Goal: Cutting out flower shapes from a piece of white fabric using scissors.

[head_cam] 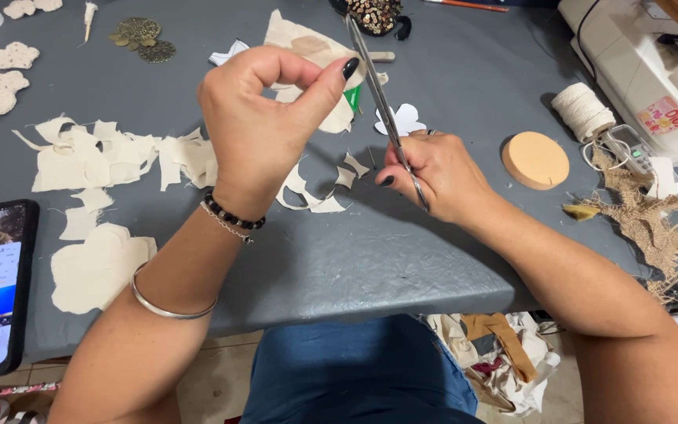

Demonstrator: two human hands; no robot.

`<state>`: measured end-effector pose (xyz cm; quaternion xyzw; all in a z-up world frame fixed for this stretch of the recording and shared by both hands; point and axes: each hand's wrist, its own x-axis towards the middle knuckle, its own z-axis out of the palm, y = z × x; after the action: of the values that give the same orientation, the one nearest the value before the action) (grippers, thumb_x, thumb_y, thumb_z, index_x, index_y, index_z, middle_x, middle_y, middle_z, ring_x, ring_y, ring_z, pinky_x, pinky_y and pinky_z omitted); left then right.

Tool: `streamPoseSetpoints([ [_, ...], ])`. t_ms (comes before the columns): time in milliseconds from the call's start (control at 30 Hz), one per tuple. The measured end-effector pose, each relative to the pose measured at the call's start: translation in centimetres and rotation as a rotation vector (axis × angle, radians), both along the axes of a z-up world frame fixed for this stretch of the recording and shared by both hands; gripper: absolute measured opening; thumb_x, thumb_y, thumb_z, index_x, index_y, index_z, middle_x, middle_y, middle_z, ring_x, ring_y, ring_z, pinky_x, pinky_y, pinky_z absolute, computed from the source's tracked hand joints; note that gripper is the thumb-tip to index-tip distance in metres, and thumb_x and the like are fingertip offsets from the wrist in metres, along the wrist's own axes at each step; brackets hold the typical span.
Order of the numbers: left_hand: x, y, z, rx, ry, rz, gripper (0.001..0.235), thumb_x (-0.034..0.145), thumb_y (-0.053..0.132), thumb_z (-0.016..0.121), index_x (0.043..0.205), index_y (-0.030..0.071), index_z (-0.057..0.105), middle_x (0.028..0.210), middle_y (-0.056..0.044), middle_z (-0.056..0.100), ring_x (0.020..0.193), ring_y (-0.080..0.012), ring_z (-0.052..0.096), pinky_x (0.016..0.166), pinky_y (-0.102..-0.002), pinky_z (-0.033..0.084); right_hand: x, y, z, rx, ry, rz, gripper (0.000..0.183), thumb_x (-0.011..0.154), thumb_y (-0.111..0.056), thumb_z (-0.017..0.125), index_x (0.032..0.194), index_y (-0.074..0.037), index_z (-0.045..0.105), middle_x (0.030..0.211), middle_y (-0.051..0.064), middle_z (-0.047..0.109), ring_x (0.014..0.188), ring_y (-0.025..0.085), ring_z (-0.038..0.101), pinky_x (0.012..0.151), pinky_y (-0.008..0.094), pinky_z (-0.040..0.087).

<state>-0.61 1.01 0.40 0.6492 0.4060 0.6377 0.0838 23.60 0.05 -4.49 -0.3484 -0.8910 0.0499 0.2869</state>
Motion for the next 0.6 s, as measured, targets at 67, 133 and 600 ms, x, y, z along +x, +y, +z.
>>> streamPoseSetpoints([
  [67, -0.1, 0.1, 0.1, 0.014, 0.004, 0.003, 0.024, 0.086, 0.025, 0.090, 0.072, 0.016, 0.073, 0.075, 0.008, 0.074, 0.074, -0.0052, 0.070, 0.070, -0.023, 0.052, 0.0, 0.0, 0.1, 0.000, -0.002, -0.004, 0.041, 0.106, -0.047, 0.049, 0.084, -0.011, 0.051, 0.065, 0.001, 0.041, 0.059, 0.024, 0.042, 0.060, 0.037, 0.038],
  [133, -0.2, 0.1, 0.3, 0.051, 0.037, 0.016, 0.025, 0.088, 0.027, 0.090, 0.072, 0.016, 0.074, 0.074, 0.010, 0.073, 0.071, -0.0044, 0.067, 0.070, -0.023, 0.050, -0.1, -0.2, 0.4, -0.046, -0.004, -0.026, 0.045, 0.106, -0.049, 0.046, 0.082, -0.012, 0.054, 0.065, 0.000, 0.047, 0.055, 0.023, 0.043, 0.057, 0.036, 0.038],
  [600, 0.2, 0.6, -0.5, -0.073, 0.233, -0.335, 0.018, 0.086, 0.015, 0.089, 0.077, 0.018, 0.073, 0.083, 0.009, 0.073, 0.081, -0.0060, 0.065, 0.077, -0.024, 0.048, -0.1, 0.9, 1.5, -0.468, 0.263, 0.074, 0.073, 0.095, -0.077, 0.022, 0.095, -0.013, 0.058, 0.091, 0.000, 0.064, 0.086, 0.014, 0.059, 0.083, 0.030, 0.048],
])
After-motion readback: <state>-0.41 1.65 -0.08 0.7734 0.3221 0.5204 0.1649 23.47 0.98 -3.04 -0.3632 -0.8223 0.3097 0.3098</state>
